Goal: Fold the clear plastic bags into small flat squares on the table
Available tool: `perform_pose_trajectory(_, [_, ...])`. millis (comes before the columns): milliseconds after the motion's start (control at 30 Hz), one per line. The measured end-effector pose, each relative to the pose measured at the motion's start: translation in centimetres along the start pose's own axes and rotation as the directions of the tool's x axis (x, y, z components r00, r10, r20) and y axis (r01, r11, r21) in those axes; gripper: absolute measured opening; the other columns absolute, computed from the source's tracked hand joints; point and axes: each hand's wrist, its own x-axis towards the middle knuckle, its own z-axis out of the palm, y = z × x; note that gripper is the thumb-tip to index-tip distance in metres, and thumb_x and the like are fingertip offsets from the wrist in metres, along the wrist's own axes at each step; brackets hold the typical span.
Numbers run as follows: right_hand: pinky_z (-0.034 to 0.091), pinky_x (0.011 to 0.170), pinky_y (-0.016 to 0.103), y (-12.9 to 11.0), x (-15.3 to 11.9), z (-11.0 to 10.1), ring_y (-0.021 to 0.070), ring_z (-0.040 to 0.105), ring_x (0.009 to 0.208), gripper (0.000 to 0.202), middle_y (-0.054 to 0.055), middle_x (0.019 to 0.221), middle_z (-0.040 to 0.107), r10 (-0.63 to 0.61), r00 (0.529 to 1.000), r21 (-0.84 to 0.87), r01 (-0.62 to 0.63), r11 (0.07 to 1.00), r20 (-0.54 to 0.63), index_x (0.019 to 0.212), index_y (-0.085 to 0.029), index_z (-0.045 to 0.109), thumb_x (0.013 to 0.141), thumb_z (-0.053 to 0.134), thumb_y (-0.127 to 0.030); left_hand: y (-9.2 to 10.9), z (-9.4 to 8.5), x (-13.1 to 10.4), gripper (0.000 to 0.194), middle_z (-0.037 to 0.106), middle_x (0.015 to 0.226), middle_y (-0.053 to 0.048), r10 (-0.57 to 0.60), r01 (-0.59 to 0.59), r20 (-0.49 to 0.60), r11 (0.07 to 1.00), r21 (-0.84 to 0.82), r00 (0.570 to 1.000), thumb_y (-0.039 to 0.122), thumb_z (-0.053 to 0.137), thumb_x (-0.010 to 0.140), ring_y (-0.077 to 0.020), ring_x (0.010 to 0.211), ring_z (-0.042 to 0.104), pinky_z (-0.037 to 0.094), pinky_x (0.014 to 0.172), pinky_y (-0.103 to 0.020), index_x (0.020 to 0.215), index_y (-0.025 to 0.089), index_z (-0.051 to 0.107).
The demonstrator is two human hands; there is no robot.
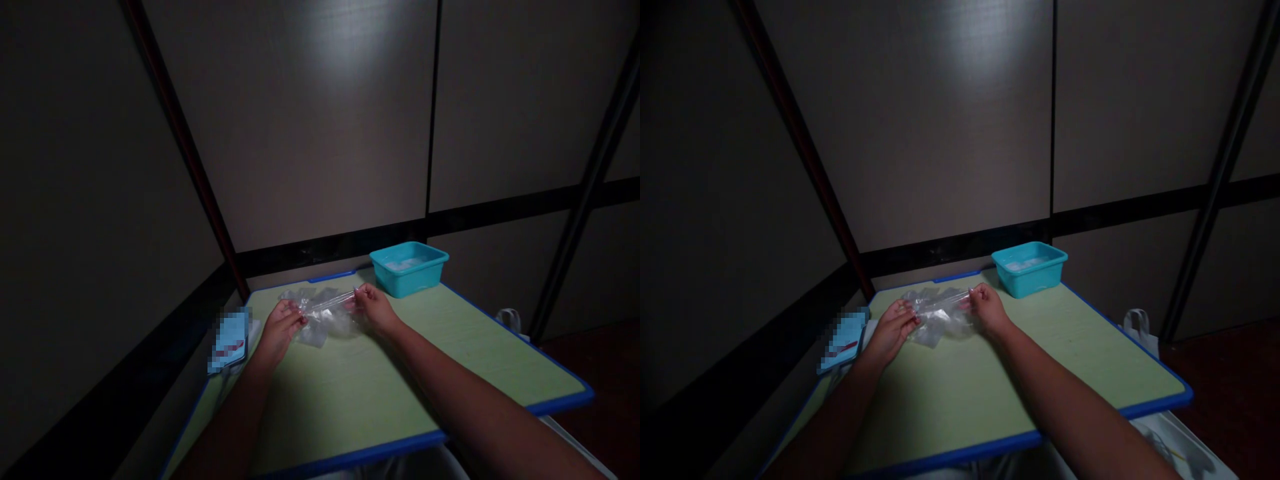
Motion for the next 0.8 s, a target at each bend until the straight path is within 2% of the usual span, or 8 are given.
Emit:
perform_pose_trajectory(167, [0.028,0.036,0.019,0.8,0.6,-0.8,0.0081,0.04,0.033,0.033,-0.007,0.043,0.05,-0.032,0.999,-0.116,0.028,0.993,-0.036,0.066,-0.021,0.042,0.072,0.053,-0.051,-0.9,0.9,-0.3,0.036,0.055,0.066,0.004,0.058,-0.061,0.028,0.985,0.159,0.998,0.028,0.066,0.064,-0.0114,0.056,0.056,0.045,0.059,-0.025,0.094,0.019,0.05])
perform_pose_trajectory(267, [0.02,0.032,0.019,0.6,0.4,-0.8,0.0061,0.03,0.03,0.03,-0.009,0.038,0.044,0.001,0.998,-0.135,0.007,0.991,0.059,0.068,-0.02,0.048,0.073,0.053,-0.049,-0.9,1.6,-0.7,0.034,0.058,0.081,0.0,0.172,-0.163,-0.006,0.948,0.272,0.985,0.027,0.061,0.069,-0.0145,0.073,0.057,0.044,0.069,-0.027,0.101,0.02,0.052])
perform_pose_trajectory(367, [0.019,0.033,0.019,0.2,0.1,-0.5,0.0052,0.029,0.031,0.033,-0.007,0.041,0.046,0.071,0.974,-0.143,-0.041,0.989,0.217,0.072,-0.017,0.057,0.071,0.056,-0.049,-0.1,2.8,-1.2,0.032,0.056,0.104,-0.006,0.359,-0.329,0.032,0.811,0.483,0.933,0.026,0.059,0.072,-0.0205,0.1,0.051,0.037,0.088,-0.034,0.103,0.021,0.056])
perform_pose_trajectory(467, [0.024,0.037,0.019,0.1,-0.3,-0.1,0.0055,0.032,0.035,0.038,-0.005,0.044,0.048,0.176,0.895,-0.132,-0.133,0.982,0.409,0.079,-0.014,0.064,0.067,0.061,-0.05,0.8,4.8,-2.1,0.048,0.054,0.115,-0.007,0.373,-0.418,0.2,0.72,0.553,0.906,0.024,0.064,0.067,-0.0241,0.111,0.045,0.03,0.097,-0.038,0.113,0.022,0.052])
perform_pose_trajectory(533, [0.028,0.042,0.02,0.1,-0.6,0.0,0.006,0.037,0.039,0.04,-0.004,0.047,0.05,0.238,0.811,-0.096,-0.221,0.97,0.535,0.08,-0.013,0.065,0.066,0.063,-0.05,0.9,6.2,-2.5,0.059,0.055,0.116,-0.007,0.263,-0.376,0.281,0.768,0.518,0.923,0.024,0.066,0.065,-0.0231,0.107,0.049,0.035,0.093,-0.035,0.12,0.023,0.046])
perform_pose_trajectory(600, [0.034,0.047,0.021,-0.1,-0.8,-0.1,0.0076,0.044,0.045,0.04,-0.002,0.053,0.054,0.272,0.756,-0.036,-0.313,0.949,0.595,0.078,-0.012,0.064,0.066,0.063,-0.051,0.7,7.0,-2.7,0.053,0.059,0.11,-0.006,0.177,-0.301,0.287,0.822,0.483,0.942,0.026,0.065,0.067,-0.0211,0.098,0.055,0.04,0.084,-0.03,0.118,0.022,0.048])
perform_pose_trajectory(700, [0.041,0.056,0.023,-0.6,-0.7,-0.4,0.0113,0.054,0.058,0.044,0.003,0.065,0.06,0.312,0.793,0.057,-0.398,0.916,0.523,0.074,-0.012,0.063,0.071,0.056,-0.056,0.0,6.8,-2.5,0.023,0.065,0.084,-0.002,0.147,-0.22,0.182,0.841,0.494,0.972,0.032,0.061,0.071,-0.0184,0.078,0.059,0.042,0.068,-0.025,0.089,0.018,0.06])
perform_pose_trajectory(800, [0.041,0.053,0.022,-1.1,-0.5,-1.0,0.0107,0.054,0.058,0.045,0.003,0.069,0.06,0.359,0.848,0.091,-0.423,0.901,0.389,0.079,-0.014,0.062,0.075,0.05,-0.057,-0.5,5.3,-2.4,0.02,0.058,0.063,0.002,0.21,-0.18,0.012,0.809,0.559,0.978,0.037,0.056,0.073,-0.0152,0.062,0.054,0.037,0.057,-0.021,0.067,0.018,0.055])
